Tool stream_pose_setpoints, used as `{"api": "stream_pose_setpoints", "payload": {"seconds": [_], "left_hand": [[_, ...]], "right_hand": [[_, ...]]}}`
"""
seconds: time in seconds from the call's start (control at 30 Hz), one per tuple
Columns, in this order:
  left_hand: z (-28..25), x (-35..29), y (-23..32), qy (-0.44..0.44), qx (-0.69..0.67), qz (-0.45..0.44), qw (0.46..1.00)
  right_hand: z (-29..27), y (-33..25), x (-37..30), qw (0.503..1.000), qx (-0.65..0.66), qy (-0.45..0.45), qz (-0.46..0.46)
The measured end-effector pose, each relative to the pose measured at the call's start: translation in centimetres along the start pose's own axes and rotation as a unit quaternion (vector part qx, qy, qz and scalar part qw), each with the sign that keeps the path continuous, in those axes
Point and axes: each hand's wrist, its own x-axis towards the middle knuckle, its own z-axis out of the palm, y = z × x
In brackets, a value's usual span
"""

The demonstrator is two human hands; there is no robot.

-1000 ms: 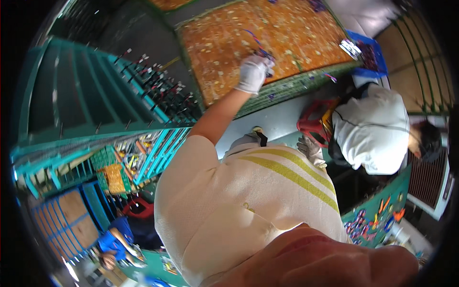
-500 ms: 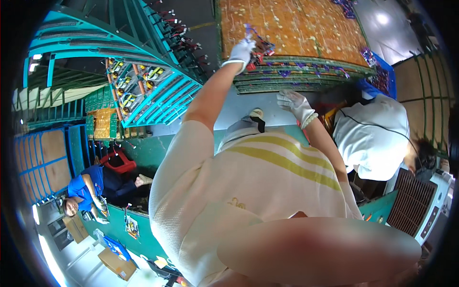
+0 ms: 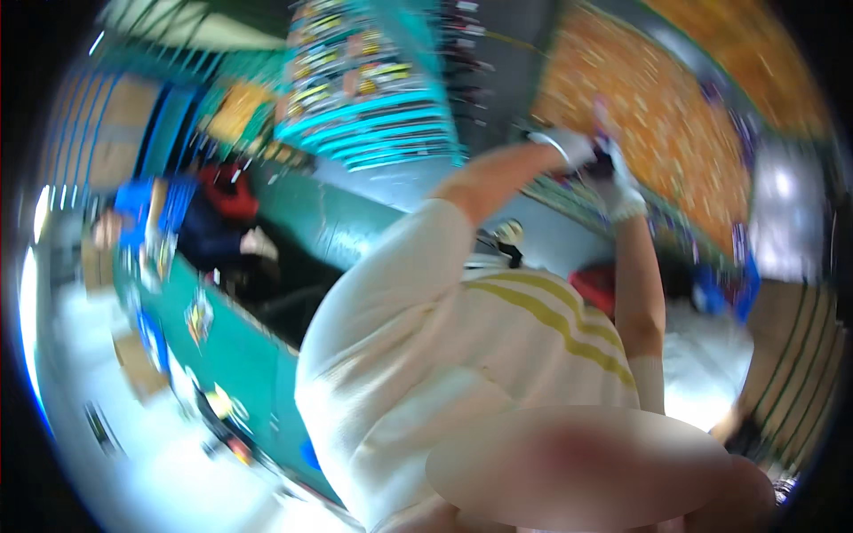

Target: The person assembles small electronic modules by hand, picking up purple circuit boards and connecting red and blue wires to them. They repeatedly pick up components from a table, attach wires, and place the finished units into a blue plastic crate.

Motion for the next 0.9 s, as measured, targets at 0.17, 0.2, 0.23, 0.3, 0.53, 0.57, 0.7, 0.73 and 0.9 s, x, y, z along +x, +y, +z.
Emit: {"api": "stream_pose_setpoints", "payload": {"seconds": [0.17, 0.2, 0.23, 0.3, 0.53, 0.57, 0.7, 0.73, 0.9], "left_hand": [[5.7, 2.9, -5.1, 0.011, -0.152, -0.015, 0.988], [5.8, 2.7, -6.1, 0.026, -0.185, -0.012, 0.982], [4.9, 1.0, -6.1, 0.051, -0.273, -0.029, 0.96], [3.2, -0.5, -7.5, -0.02, -0.349, 0.027, 0.937], [1.9, 0.0, -7.8, -0.043, -0.688, -0.043, 0.723], [0.8, -0.3, -7.8, -0.039, -0.76, -0.102, 0.64], [0.1, -0.8, -8.6, -0.027, -0.709, -0.167, 0.684], [-0.3, -1.7, -8.4, -0.017, -0.657, -0.159, 0.737], [-0.5, -4.7, -6.2, 0.169, -0.052, 0.09, 0.98]], "right_hand": [[-0.8, -1.1, 3.2, 0.987, -0.156, 0.048, 0.01], [-1.0, -1.4, 3.3, 0.976, -0.206, 0.066, 0.014], [-1.3, -2.2, 3.5, 0.964, -0.252, 0.082, 0.018], [-1.4, -4.4, 3.3, 0.955, -0.294, -0.008, 0.033], [-4.5, -9.0, 10.1, 0.629, -0.72, 0.196, -0.217], [-3.3, -9.1, 12.3, 0.562, -0.772, 0.202, -0.217], [-2.4, -8.8, 11.8, 0.594, -0.692, 0.37, -0.178], [-1.8, -8.0, 10.5, 0.635, -0.656, 0.353, -0.206], [7.4, -4.8, 2.2, 0.937, -0.342, -0.056, 0.042]]}}
